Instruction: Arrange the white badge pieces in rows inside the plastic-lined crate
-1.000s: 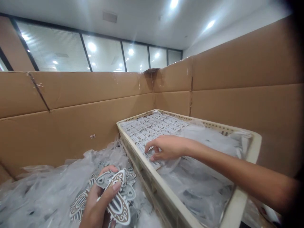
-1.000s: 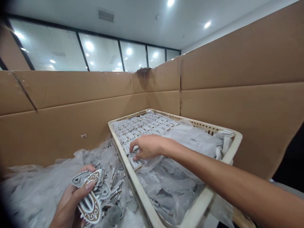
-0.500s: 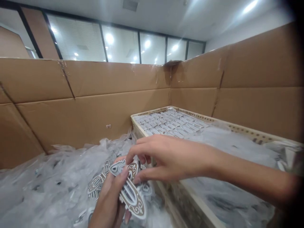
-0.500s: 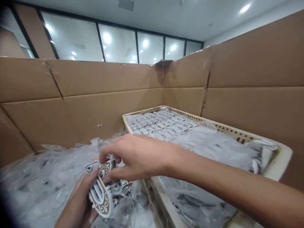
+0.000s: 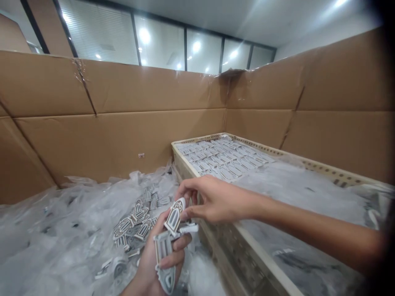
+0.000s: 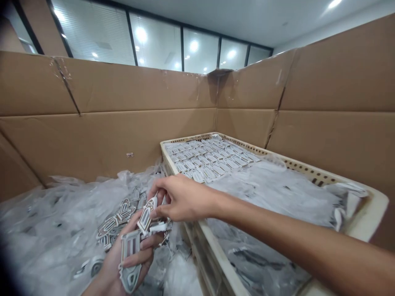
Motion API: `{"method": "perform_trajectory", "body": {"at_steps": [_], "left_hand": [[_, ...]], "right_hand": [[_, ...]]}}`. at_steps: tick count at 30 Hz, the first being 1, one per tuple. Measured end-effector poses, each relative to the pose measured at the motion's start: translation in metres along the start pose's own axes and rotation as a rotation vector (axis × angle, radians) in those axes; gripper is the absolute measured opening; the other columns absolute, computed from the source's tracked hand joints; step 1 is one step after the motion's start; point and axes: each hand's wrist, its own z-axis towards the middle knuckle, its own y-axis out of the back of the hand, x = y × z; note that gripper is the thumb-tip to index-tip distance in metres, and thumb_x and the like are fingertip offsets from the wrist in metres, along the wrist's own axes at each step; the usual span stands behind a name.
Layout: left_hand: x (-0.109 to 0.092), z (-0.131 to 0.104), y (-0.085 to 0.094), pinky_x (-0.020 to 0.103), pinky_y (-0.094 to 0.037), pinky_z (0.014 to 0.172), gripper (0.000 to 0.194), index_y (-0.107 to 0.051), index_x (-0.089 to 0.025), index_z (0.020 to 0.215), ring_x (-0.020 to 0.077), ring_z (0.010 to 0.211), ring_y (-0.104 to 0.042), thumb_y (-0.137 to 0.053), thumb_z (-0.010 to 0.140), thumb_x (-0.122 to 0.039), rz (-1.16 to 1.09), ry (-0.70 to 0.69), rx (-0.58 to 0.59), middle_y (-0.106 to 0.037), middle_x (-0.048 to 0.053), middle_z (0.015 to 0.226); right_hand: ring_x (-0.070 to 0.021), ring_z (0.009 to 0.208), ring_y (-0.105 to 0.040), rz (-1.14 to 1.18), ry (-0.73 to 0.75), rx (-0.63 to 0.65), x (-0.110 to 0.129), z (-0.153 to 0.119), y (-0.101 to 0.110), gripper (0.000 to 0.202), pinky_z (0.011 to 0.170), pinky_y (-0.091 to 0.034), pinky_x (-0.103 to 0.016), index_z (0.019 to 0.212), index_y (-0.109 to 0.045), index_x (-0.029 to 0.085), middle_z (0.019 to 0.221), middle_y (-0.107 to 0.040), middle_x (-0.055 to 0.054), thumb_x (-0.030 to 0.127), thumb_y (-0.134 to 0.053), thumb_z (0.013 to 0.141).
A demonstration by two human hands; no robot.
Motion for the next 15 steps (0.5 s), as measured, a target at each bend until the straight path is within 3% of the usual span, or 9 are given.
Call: {"method": "perform_trajectory", "body": {"at_steps": [3,6,11,13,15], "left_hand": [[-0.001,0.006,0.006,0.010,-0.015,0.029,0.047,-0.054,-0.022,0.091,0.0024,0.027,-0.028,-0.025,0.115,-0.051,0.000,0.031,-0.009,-0.039,-0.008,0.056],[-0.002,0.006,0.008,0.010,-0.016,0.029,0.044,-0.055,-0.021,0.093,0.0024,0.026,-0.030,-0.033,0.114,-0.052,0.016,-0.017,-0.009,-0.037,-0.008,0.057],[-0.005,-0.006,0.004,0.010,-0.027,0.031,0.021,-0.061,-0.020,0.102,0.0015,0.032,-0.033,-0.045,0.112,-0.029,0.126,-0.163,-0.001,-0.044,-0.007,0.065],[-0.006,-0.011,0.005,0.010,-0.029,0.032,0.014,-0.063,-0.019,0.102,0.0011,0.034,-0.031,-0.056,0.107,-0.030,0.194,-0.164,0.026,-0.042,-0.008,0.066],[-0.007,-0.014,0.008,0.010,-0.031,0.034,0.013,-0.064,-0.019,0.102,0.0006,0.036,-0.031,-0.066,0.102,-0.032,0.259,-0.175,0.045,-0.042,-0.008,0.066]], "right_hand": [[-0.0153,0.082,-0.064,0.074,0.013,-0.075,0.000,0.001,0.006,0.034,0.070,-0.047,-0.026,0.120,-0.074,0.018,0.092,-0.072,-0.003,0.025,-0.079,0.088],[-0.0153,0.082,-0.062,0.110,0.039,-0.230,0.000,-0.003,0.026,0.030,0.070,-0.047,-0.026,0.117,-0.074,0.017,0.090,-0.070,-0.003,0.022,-0.074,0.088],[-0.0176,0.091,-0.065,0.384,0.007,-0.529,-0.011,-0.017,0.075,0.029,0.082,-0.055,-0.030,0.112,-0.074,0.015,0.099,-0.072,-0.008,0.023,-0.073,0.084],[-0.0186,0.096,-0.067,0.517,-0.011,-0.557,-0.020,-0.022,0.089,0.028,0.087,-0.058,-0.031,0.109,-0.074,0.014,0.105,-0.073,-0.010,0.024,-0.073,0.083],[-0.0177,0.094,-0.067,0.498,-0.042,-0.540,-0.029,-0.028,0.097,0.031,0.083,-0.058,-0.030,0.110,-0.076,0.014,0.106,-0.074,-0.010,0.026,-0.074,0.081]]}}
